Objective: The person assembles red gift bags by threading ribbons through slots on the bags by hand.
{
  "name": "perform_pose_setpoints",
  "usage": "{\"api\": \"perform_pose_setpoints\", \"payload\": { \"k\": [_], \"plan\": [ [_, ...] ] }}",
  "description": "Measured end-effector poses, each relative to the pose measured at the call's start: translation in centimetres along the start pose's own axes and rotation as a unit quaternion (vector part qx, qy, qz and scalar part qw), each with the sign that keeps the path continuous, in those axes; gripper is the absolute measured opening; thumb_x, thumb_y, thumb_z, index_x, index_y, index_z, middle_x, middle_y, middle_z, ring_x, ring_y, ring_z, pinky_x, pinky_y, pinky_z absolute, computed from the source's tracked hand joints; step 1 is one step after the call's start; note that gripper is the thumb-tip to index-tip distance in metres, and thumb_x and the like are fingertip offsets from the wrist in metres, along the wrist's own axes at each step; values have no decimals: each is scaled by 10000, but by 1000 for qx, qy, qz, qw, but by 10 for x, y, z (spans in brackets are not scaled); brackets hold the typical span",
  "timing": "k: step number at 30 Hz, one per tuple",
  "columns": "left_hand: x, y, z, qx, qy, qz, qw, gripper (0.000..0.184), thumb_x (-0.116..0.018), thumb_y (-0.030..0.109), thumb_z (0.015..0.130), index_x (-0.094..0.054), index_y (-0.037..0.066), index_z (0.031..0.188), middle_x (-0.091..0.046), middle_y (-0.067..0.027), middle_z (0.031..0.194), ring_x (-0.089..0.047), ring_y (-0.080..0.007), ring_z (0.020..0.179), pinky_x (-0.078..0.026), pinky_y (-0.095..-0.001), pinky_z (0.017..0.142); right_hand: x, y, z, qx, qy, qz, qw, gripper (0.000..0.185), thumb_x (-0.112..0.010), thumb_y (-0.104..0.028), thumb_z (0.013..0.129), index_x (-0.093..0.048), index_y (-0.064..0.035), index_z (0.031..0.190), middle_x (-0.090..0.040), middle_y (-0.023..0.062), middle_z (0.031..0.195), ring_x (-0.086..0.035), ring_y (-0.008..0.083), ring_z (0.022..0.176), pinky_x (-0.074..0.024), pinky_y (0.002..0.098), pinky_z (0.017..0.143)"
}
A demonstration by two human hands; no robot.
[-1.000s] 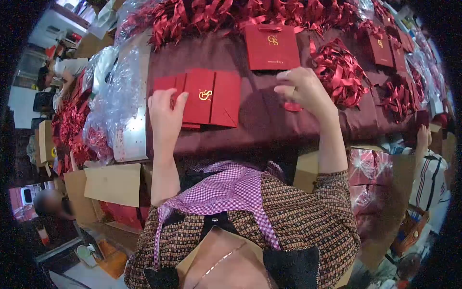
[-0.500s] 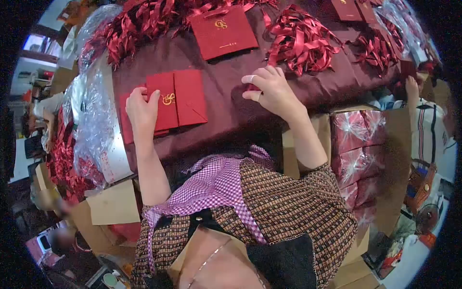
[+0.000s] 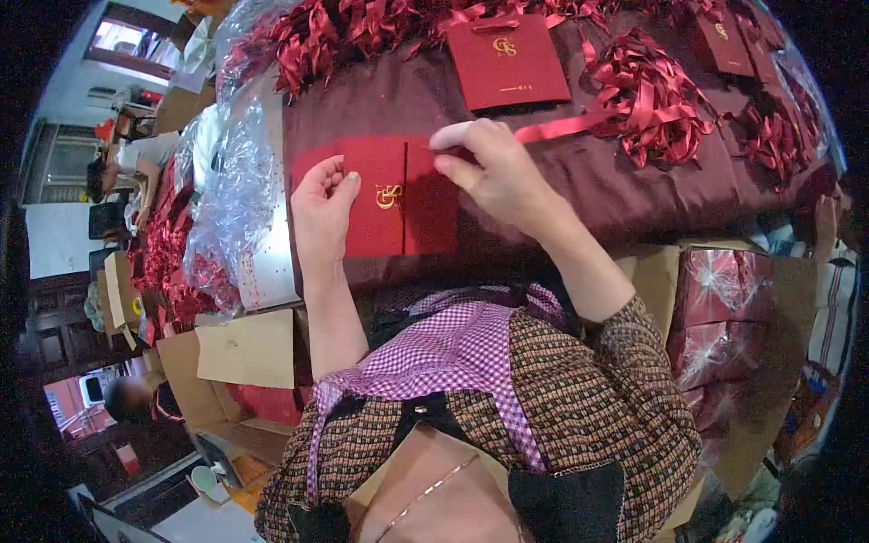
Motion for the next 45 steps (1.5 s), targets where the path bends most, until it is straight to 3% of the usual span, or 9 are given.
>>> {"api": "perform_pose_setpoints", "payload": {
  "k": [6, 16, 29, 45],
  "plan": [
    [5, 14, -14, 5, 8, -22, 1000, 256, -668, -6, 827, -625, -55, 1074, -570, 24, 802, -498, -42, 716, -447, -191, 652, -39, -21, 16, 74, -1, 18, 997, 134, -692, -76, 800, -624, -63, 915, -627, 53, 839, -576, 232, 826, -411, 341, 772],
    [3, 27, -27, -29, 5, -12, 999, 240, -674, -9, 823, -632, -36, 1058, -597, 3, 850, -520, -52, 741, -463, -198, 685, -50, -43, 20, 121, 28, -60, 990, 136, -677, -65, 782, -581, -71, 878, -601, 65, 820, -558, 263, 794, -398, 366, 750],
    [4, 29, -33, -68, 23, 42, 997, 222, -665, -13, 823, -635, -33, 1042, -605, -48, 894, -548, -89, 770, -480, -232, 707, -51, -42, 21, 95, 19, -38, 995, 129, -692, -77, 780, -585, -62, 850, -612, 69, 798, -580, 266, 772, -405, 368, 729],
    [2, 24, -35, -23, 13, -70, 997, 242, -633, -47, 847, -624, -56, 1089, -610, -18, 886, -537, -59, 786, -456, -190, 721, -56, -40, 17, 78, -9, -20, 997, 104, -666, -127, 794, -579, -70, 795, -622, 84, 761, -588, 270, 770, -391, 379, 757]
  ]
}}
Point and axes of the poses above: each hand's wrist, its own z-axis towards the middle knuckle, its own x-axis out of the back of the hand, y = z × x, the point moved 6 cm from there along z, towards the middle knuckle
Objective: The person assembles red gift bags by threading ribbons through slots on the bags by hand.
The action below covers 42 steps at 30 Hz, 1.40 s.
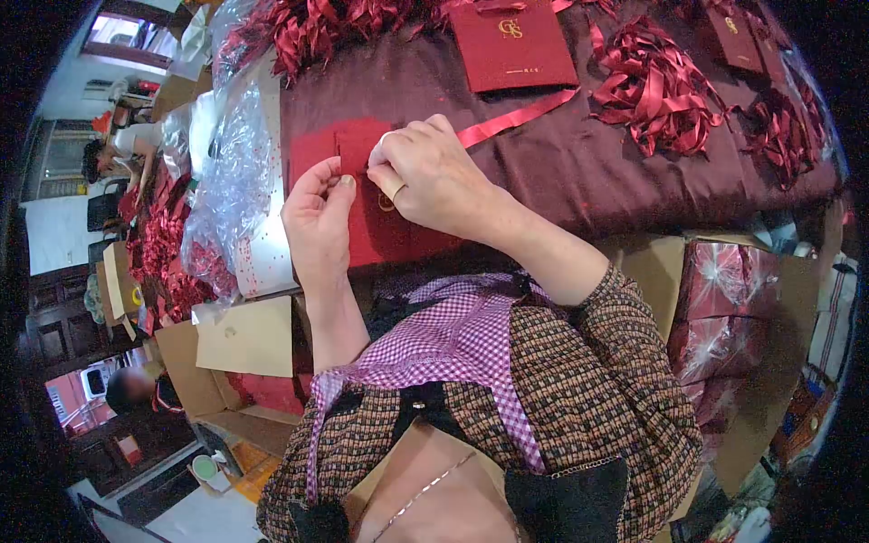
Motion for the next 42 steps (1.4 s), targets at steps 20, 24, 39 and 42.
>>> {"api": "perform_pose_setpoints", "payload": {
  "k": [20, 24, 39, 42],
  "plan": [
    [-5, 6, -7, -93, -3, 130, 987, 209, -587, -26, 876, -625, -45, 1080, -629, -53, 902, -576, -105, 781, -475, -236, 710, 0, -11, 5, 48, 19, -83, 995, 102, -660, -103, 759, -567, -63, 770, -609, 82, 747, -580, 262, 763, -397, 383, 758],
    [5, -10, -2, -18, -63, 22, 998, 218, -563, -28, 889, -623, -45, 1097, -608, -58, 901, -552, -102, 773, -450, -226, 710, 9, -3, 6, 23, -11, 7, 1000, 113, -698, -56, 747, -592, -67, 785, -617, 45, 766, -566, 239, 727, -398, 350, 742],
    [-11, 2, -3, -119, -126, 80, 982, 72, -556, -72, 838, -571, -72, 908, -557, -70, 853, -530, -141, 815, -429, -248, 758, 21, -5, 27, 135, -114, 26, 984, 232, -679, -83, 794, -646, -132, 1019, -613, 14, 977, -558, 224, 986, -388, 370, 909],
    [-11, -3, -3, -29, -135, -12, 990, 41, -532, -69, 856, -566, -67, 878, -551, -34, 848, -510, -98, 821, -412, -223, 760, 18, 2, 28, 113, -167, 64, 977, 196, -672, -43, 777, -635, -123, 951, -605, 11, 948, -554, 222, 987, -383, 368, 916]
  ]
}}
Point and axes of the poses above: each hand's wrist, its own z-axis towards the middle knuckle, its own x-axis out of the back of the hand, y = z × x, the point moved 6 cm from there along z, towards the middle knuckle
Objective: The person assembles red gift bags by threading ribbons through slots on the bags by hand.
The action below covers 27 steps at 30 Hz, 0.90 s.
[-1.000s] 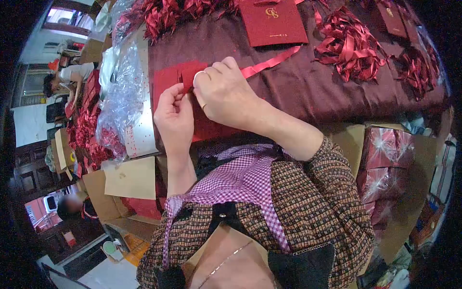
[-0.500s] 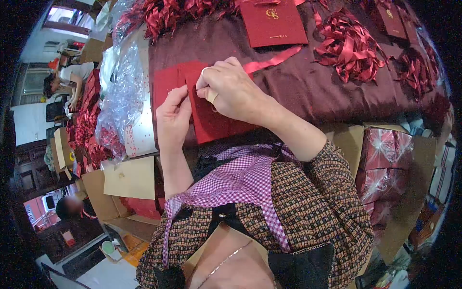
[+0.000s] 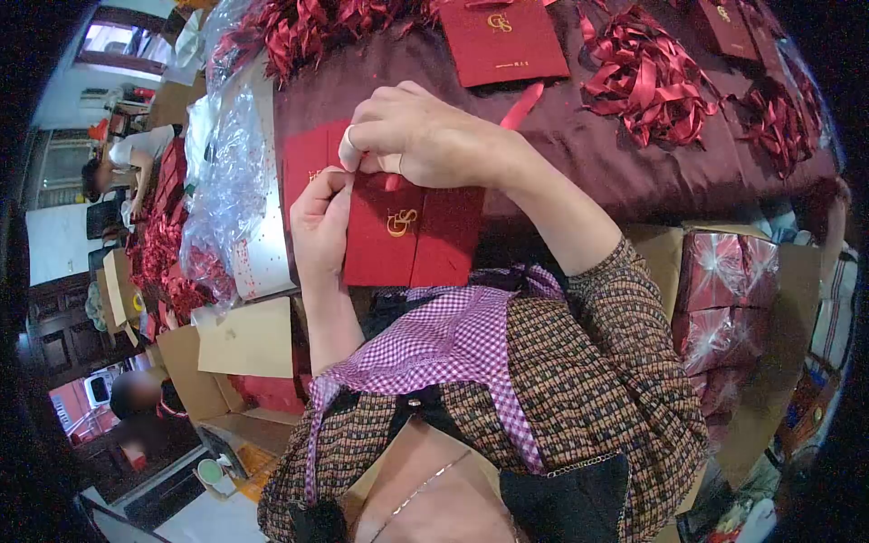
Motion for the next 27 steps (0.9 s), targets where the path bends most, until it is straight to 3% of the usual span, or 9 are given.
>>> {"api": "perform_pose_setpoints", "payload": {
  "k": [5, 11, 13, 15, 16, 18, 20, 24, 27],
  "plan": [
    [2, -7, -1, 58, 31, -85, 994, 62, -532, -42, 868, -594, -40, 875, -542, 9, 835, -486, -69, 797, -393, -202, 741, -2, -5, -2, 35, -20, -19, 999, 172, -671, -9, 732, -588, -100, 852, -573, 14, 879, -547, 228, 928, -389, 371, 903],
    [75, -32, 8, 43, 159, -287, 944, 79, -575, -15, 880, -627, -19, 939, -636, -73, 870, -579, -109, 786, -467, -239, 715, 8, 3, -10, 0, -32, -36, 999, 159, -657, -6, 736, -577, -105, 831, -568, 11, 854, -543, 224, 891, -398, 353, 866],
    [75, -19, 11, 7, 177, -208, 962, 107, -585, 12, 895, -625, -12, 991, -628, -72, 918, -568, -104, 809, -470, -250, 708, 8, 7, -10, -3, -26, -40, 999, 135, -648, -9, 755, -580, -97, 832, -571, 14, 838, -543, 228, 865, -406, 345, 845],
    [69, 12, -2, -37, 257, 186, 948, 165, -614, 45, 895, -618, 1, 1054, -615, -44, 952, -550, -89, 830, -468, -251, 729, 10, 12, -10, -24, 4, -40, 999, 111, -644, -17, 774, -577, -88, 828, -574, 26, 818, -544, 240, 853, -414, 351, 825],
    [63, 13, -6, -60, 225, 151, 961, 202, -667, 53, 848, -635, 17, 1044, -610, -44, 931, -558, -130, 825, -469, -276, 743, 10, 15, -10, -25, 5, -43, 999, 111, -644, -17, 774, -577, -88, 828, -574, 26, 818, -544, 240, 853, -414, 351, 825],
    [36, 26, -12, -71, 57, 275, 957, 200, -693, 31, 791, -653, 17, 987, -601, -71, 901, -566, -193, 846, -465, -311, 756, 8, 21, -10, -29, 15, -36, 999, 88, -648, -33, 783, -583, -77, 822, -585, 39, 808, -548, 250, 866, -422, 360, 818],
    [14, 24, -12, -73, -6, 312, 947, 183, -714, 55, 758, -669, 30, 934, -582, -92, 868, -554, -255, 869, -453, -359, 779, 5, 25, -9, -42, 9, -28, 999, 78, -651, -42, 788, -596, -74, 833, -594, 44, 819, -550, 256, 868, -426, 363, 820],
    [5, 17, -10, -135, 22, 386, 912, 167, -710, 60, 747, -672, 35, 908, -568, -103, 844, -544, -284, 840, -444, -383, 773, 0, 37, -14, -89, 9, 8, 996, 89, -632, -84, 796, -634, -55, 880, -641, 96, 859, -564, 303, 904, -440, 407, 829],
    [-4, 10, -7, -127, -1, 377, 918, 161, -703, 56, 754, -663, 27, 907, -562, -104, 832, -542, -283, 829, -437, -387, 774, 4, 48, -25, -125, 30, 19, 992, 101, -653, -64, 819, -638, -58, 919, -624, 73, 870, -583, 268, 882, -465, 365, 807]
  ]
}}
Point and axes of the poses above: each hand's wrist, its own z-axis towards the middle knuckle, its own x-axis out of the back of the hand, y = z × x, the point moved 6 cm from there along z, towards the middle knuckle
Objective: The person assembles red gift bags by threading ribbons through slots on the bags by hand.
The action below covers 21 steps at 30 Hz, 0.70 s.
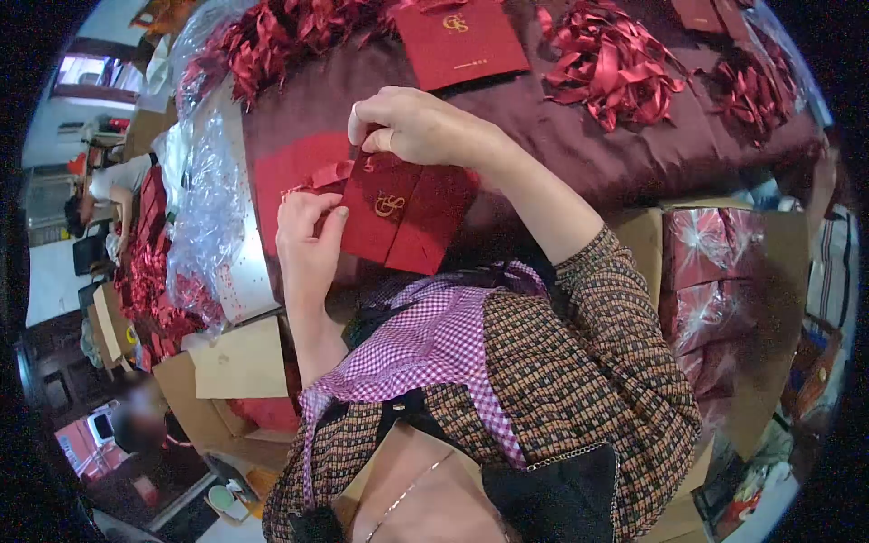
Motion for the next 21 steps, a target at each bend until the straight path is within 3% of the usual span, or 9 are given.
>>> {"api": "perform_pose_setpoints", "payload": {
  "k": [5, 7, 8, 10, 11, 12, 15, 17, 21],
  "plan": [
    [-17, 0, 3, 34, -59, -57, 996, 134, -697, 52, 768, -619, -1, 862, -568, -116, 800, -554, -279, 760, -469, -362, 687, 16, 11, -16, -83, 27, 29, 996, 158, -658, -101, 858, -638, -48, 1006, -629, 104, 934, -622, 250, 883, -493, 331, 767],
    [-14, -14, 0, 113, -54, -85, 989, 128, -691, 59, 793, -623, -2, 882, -582, -110, 797, -575, -227, 697, -478, -330, 625, 37, 20, -30, -64, 77, -20, 995, 184, -659, -98, 856, -641, -52, 1034, -638, 105, 938, -628, 250, 873, -495, 330, 764],
    [-10, -19, -1, 105, -44, -99, 989, 134, -683, 71, 817, -628, -5, 912, -609, -100, 798, -577, -172, 645, -477, -295, 591, 44, 30, -41, -153, 77, 50, 984, 194, -664, -108, 851, -650, -42, 1032, -653, 106, 924, -635, 252, 861, -497, 338, 768],
    [-3, -24, -1, 145, -55, -78, 985, 130, -675, 65, 827, -632, -4, 929, -611, -70, 754, -549, -123, 640, -459, -268, 597, 59, 33, -61, -86, 77, -40, 992, 179, -667, -110, 843, -665, -32, 1004, -667, 107, 903, -636, 252, 855, -499, 343, 762],
    [-2, -28, -1, 137, -57, -93, 984, 122, -671, 70, 836, -629, -4, 923, -594, -49, 710, -516, -96, 635, -439, -255, 586, 58, 40, -73, -149, 60, -29, 987, 168, -671, -136, 835, -681, -36, 970, -672, 110, 904, -634, 268, 863, -496, 359, 773],
    [-1, -31, -3, 178, -58, -116, 975, 110, -666, 65, 844, -622, -5, 916, -567, -31, 684, -498, -83, 642, -424, -248, 575, 55, 35, -80, -100, 49, -61, 992, 203, -685, -191, 818, -684, -36, 949, -674, 122, 914, -631, 302, 867, -490, 392, 795],
    [2, -35, 1, 114, -60, -96, 987, 94, -648, 53, 861, -617, -9, 924, -585, -42, 777, -511, -86, 688, -433, -242, 617, 38, 34, -108, -105, 23, -271, 957, 252, -686, -261, 785, -648, -92, 968, -604, 73, 967, -545, 295, 971, -430, 416, 857],
    [6, -35, 1, 162, -74, -152, 972, 108, -624, 64, 889, -584, -7, 960, -559, -11, 803, -498, -85, 703, -421, -234, 630, 32, 33, -118, -113, 61, -274, 953, 150, -651, -232, 807, -625, -116, 898, -582, 59, 959, -536, 278, 976, -410, 416, 866],
    [7, -50, 7, 107, -111, -106, 982, 95, -578, 91, 925, -562, 5, 961, -517, 4, 767, -459, -73, 709, -400, -222, 642, 38, 37, -125, -125, 163, -177, 963, 107, -629, -204, 818, -634, -116, 880, -623, 68, 881, -574, 275, 898, -426, 425, 797]
  ]
}}
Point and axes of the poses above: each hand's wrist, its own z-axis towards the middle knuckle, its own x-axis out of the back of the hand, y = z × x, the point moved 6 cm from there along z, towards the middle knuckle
